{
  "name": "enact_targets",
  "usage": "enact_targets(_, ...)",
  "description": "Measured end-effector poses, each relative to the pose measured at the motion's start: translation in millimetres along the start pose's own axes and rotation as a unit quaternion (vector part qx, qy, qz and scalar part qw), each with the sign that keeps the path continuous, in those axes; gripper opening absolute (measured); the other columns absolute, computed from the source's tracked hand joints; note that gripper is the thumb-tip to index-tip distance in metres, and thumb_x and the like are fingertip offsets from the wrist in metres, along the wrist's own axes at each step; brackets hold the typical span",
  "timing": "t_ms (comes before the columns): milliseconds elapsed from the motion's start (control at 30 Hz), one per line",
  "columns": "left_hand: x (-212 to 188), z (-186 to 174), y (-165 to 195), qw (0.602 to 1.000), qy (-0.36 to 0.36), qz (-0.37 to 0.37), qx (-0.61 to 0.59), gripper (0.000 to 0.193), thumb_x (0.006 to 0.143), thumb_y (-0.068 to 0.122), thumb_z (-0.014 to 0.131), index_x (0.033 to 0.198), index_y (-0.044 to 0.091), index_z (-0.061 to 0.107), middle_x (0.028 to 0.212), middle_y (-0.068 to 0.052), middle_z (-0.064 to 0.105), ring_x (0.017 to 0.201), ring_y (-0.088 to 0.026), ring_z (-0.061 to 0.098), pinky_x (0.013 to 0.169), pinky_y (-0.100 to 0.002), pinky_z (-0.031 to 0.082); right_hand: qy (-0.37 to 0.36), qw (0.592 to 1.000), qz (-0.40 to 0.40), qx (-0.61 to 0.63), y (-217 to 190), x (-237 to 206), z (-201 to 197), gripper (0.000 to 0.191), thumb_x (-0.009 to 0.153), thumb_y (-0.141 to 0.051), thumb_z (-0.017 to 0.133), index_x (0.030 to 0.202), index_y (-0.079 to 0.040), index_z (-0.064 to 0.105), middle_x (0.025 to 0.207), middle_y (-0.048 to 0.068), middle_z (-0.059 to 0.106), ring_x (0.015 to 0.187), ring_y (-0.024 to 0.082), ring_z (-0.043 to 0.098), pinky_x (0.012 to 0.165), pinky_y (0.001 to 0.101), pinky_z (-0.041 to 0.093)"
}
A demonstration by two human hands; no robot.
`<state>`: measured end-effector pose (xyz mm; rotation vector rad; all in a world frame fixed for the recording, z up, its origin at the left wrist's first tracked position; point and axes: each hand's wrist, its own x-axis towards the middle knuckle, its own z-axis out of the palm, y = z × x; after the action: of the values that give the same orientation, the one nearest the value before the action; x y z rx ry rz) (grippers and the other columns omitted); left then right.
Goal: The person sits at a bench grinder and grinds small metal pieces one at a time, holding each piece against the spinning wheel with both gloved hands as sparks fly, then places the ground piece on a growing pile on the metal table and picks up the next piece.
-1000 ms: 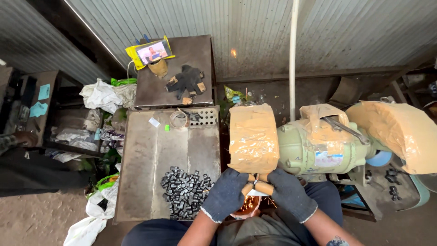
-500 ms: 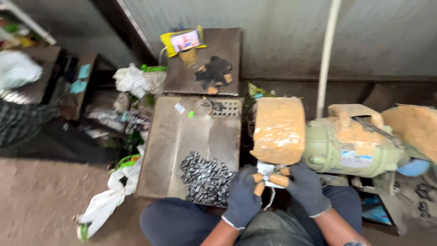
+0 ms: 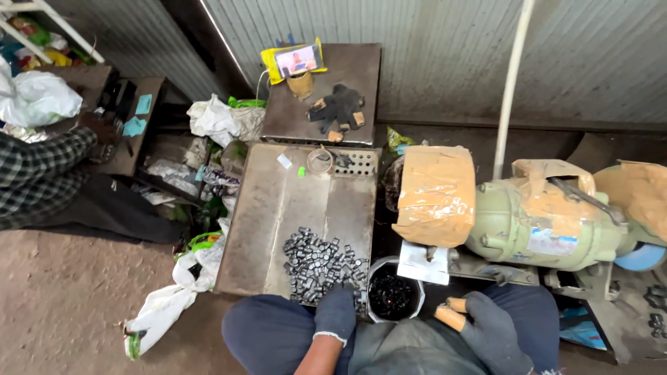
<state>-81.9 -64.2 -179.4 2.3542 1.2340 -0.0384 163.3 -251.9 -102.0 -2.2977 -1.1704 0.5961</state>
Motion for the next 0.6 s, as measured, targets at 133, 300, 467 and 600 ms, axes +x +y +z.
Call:
enact_targets(133,-11,-23,12,0.985,0.027,0.056,-0.161,0.017,0.082,0.006,0.068,0.098,0.008,0.07,0.098,-0.014,0.072,0.094,-0.036,0.069,0.083,-0.045,0.055,-0.014,0.994,-0.014,0.107,-22,2,-8,0.04,0.071,-0.035,0.087,0.093,-0.003,0.077,0.085,0.008,0.074,0.079,0.021,0.072,0.071,0.0329,0.056)
enact_targets(300,-42,-86,75,0.89,0.046,0.28,-0.357,0.012,0.089,0.006,0.076,0.1,0.008,0.073,0.099,-0.011,0.073,0.093,-0.033,0.073,0.082,-0.039,0.058,-0.265,0.933,0.005,0.246,-44,6,-32,0.06,0.085,-0.03,0.083,0.135,-0.01,0.059,0.103,0.009,0.077,0.088,0.016,0.07,0.08,0.0316,0.059)
enact_targets(467,-24,-122,126,0.883,0.108,0.311,-0.335,0.021,0.089,0.011,0.075,0.109,0.006,0.07,0.113,-0.013,0.072,0.104,-0.036,0.07,0.088,-0.042,0.056,-0.098,0.979,-0.032,0.173,-54,13,-46,0.038,0.085,-0.032,0.076,0.112,-0.006,0.074,0.1,0.012,0.074,0.088,0.022,0.072,0.077,0.0347,0.055)
enact_targets(600,15,-123,142,0.921,0.137,0.237,-0.279,0.035,0.079,0.02,0.079,0.108,0.003,0.068,0.111,-0.018,0.067,0.101,-0.039,0.065,0.084,-0.047,0.051,0.078,0.992,-0.088,-0.047,-63,31,-45,0.032,0.087,-0.032,0.068,0.112,-0.013,0.074,0.106,0.011,0.069,0.093,0.032,0.068,0.075,0.0408,0.054)
